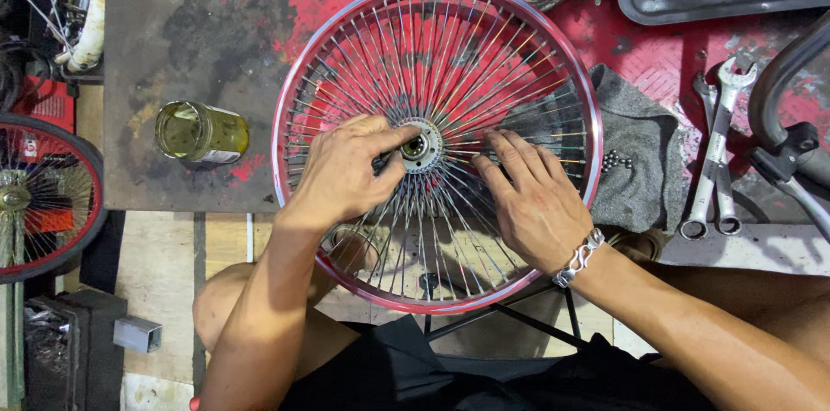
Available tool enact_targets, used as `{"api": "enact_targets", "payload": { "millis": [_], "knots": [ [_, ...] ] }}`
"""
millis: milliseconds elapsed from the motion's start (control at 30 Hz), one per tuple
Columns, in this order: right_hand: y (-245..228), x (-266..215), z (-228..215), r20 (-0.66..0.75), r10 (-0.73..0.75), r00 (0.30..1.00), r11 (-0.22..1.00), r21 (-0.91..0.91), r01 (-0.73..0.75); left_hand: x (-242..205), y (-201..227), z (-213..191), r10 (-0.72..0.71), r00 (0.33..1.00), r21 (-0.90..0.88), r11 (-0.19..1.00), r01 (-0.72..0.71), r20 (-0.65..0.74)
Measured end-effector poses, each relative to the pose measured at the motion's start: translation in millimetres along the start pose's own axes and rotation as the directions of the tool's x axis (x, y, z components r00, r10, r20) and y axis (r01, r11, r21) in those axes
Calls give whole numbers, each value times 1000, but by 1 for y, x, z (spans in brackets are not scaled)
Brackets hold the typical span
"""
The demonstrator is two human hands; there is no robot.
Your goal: The person applies grease from a jar into the center hub of a bicycle wheel using their finger and then manually places small metal ball bearings into the hub.
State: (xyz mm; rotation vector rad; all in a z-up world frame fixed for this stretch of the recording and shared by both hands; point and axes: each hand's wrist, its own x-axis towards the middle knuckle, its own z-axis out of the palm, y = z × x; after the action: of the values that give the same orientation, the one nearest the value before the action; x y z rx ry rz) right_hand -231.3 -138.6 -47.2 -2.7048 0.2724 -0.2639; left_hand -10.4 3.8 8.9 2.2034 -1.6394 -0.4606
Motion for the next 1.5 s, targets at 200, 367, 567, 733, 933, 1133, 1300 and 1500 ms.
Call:
{"api": "enact_targets", "payload": {
  "millis": [200,367,567,733,933,1133,1300,1500],
  "knots": [
    [0,2,-1,-5,-11,1000,1000,3,11,-2,0,-6,6,995,56,998,-12,102],
    [-1,2,-1,-7,-6,1000,1000,-9,6,-4,1,-7,95,993,-32,995,-93,72],
    [-1,2,-1,-19,-15,1000,1000,-13,15,-3,-3,-2,-305,893,-720,530,448,332],
    [-2,1,-2,-7,-13,1000,1000,-23,13,-4,-10,0,-267,853,-849,171,499,448],
    [-2,0,0,-5,-12,1000,999,-35,12,-4,-5,4,-248,866,-855,188,483,435],
    [-16,-7,12,-70,-35,997,998,49,39,16,33,32,-110,991,-717,684,133,79],
    [-23,-18,27,399,48,915,993,83,-88,85,84,87,261,952,-214,932,-292,-162],
    [-16,-20,44,-1,-61,998,996,62,61,171,119,170,307,949,409,859,-306,65]
  ]
}}
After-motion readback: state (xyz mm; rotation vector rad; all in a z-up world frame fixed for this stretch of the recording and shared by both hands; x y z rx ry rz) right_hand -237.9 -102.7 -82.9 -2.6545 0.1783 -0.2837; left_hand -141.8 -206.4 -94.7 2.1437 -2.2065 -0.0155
